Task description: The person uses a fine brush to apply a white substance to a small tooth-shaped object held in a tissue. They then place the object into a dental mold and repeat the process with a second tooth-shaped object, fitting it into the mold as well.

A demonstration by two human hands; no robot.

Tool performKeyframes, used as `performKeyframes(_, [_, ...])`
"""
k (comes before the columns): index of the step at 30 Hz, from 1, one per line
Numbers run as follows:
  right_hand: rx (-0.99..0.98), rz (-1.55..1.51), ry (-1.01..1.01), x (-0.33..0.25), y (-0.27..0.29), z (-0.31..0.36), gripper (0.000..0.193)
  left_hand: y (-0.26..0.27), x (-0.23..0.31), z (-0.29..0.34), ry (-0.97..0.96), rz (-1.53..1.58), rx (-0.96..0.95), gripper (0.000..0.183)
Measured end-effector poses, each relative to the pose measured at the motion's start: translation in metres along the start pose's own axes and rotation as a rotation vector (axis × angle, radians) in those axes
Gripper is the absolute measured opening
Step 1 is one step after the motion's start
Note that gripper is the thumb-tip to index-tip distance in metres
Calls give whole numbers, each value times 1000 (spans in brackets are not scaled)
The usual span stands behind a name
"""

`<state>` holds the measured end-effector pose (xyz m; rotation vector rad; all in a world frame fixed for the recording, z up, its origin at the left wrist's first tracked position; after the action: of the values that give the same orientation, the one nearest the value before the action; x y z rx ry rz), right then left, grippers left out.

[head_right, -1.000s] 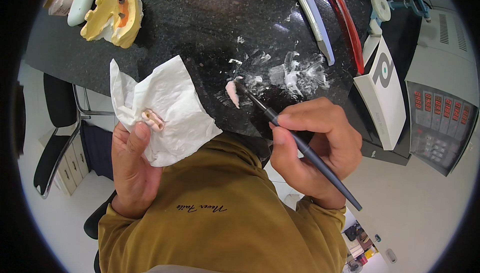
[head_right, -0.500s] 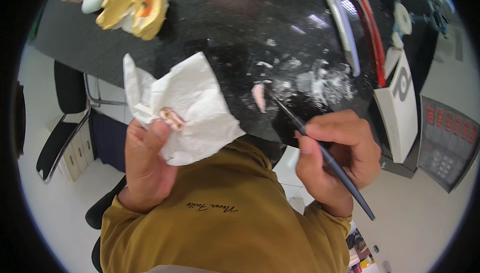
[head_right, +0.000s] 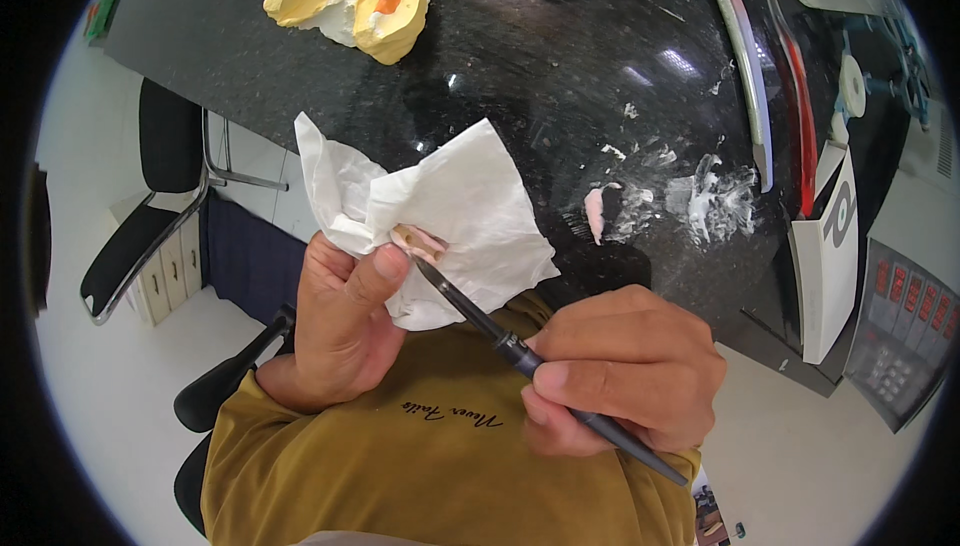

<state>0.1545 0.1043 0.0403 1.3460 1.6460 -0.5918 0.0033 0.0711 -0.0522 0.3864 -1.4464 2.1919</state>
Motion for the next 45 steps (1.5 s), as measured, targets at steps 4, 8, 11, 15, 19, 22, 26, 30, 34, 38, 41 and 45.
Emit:
performKeyframes(4, [20,12,-7,3,-3,-2,30,0,1,0,-7,-32,18,19])
performKeyframes(8, [34,41,-27,5,-3,0,30,3,2,0,-38,-52,19,18])
performKeyframes(11, [22,46,-29,5,-4,0,30,4,2,0,-13,-51,58,17])
performKeyframes(15, [5,41,-29,6,-6,-2,29,4,4,0,-29,-72,43,18])
performKeyframes(19, [-19,50,-32,6,-6,-3,29,4,4,0,-24,-81,33,19])
performKeyframes(22, [-33,48,-33,6,-7,-3,29,4,4,0,-26,-71,39,20])
performKeyframes(26, [-40,39,-37,6,-7,-3,29,4,5,0,-28,-74,35,21])
performKeyframes(30, [-22,28,-39,7,-6,-3,29,5,4,0,-38,-65,38,21])
performKeyframes(34, [6,25,-53,7,-2,-2,29,4,5,0,-39,-73,35,21])
performKeyframes(38, [-1,26,-67,8,-3,-1,28,5,5,0,-27,-82,34,21])
performKeyframes(41, [-27,36,-62,8,-4,-3,28,5,4,1,-21,-78,33,20])
performKeyframes(45, [-25,38,-61,8,-4,-3,29,5,4,0,-19,-101,38,20])
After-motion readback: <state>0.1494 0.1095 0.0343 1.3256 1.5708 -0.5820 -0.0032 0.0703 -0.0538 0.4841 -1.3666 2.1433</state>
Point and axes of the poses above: each hand's wrist, its own z-axis away from the middle knuckle, its own y-axis out of the back of the hand, x = y × z, the point moved 9 cm from there along -z, towards the middle knuckle, and after that the axes turned 4 degrees about z, right-handed, at the moved point
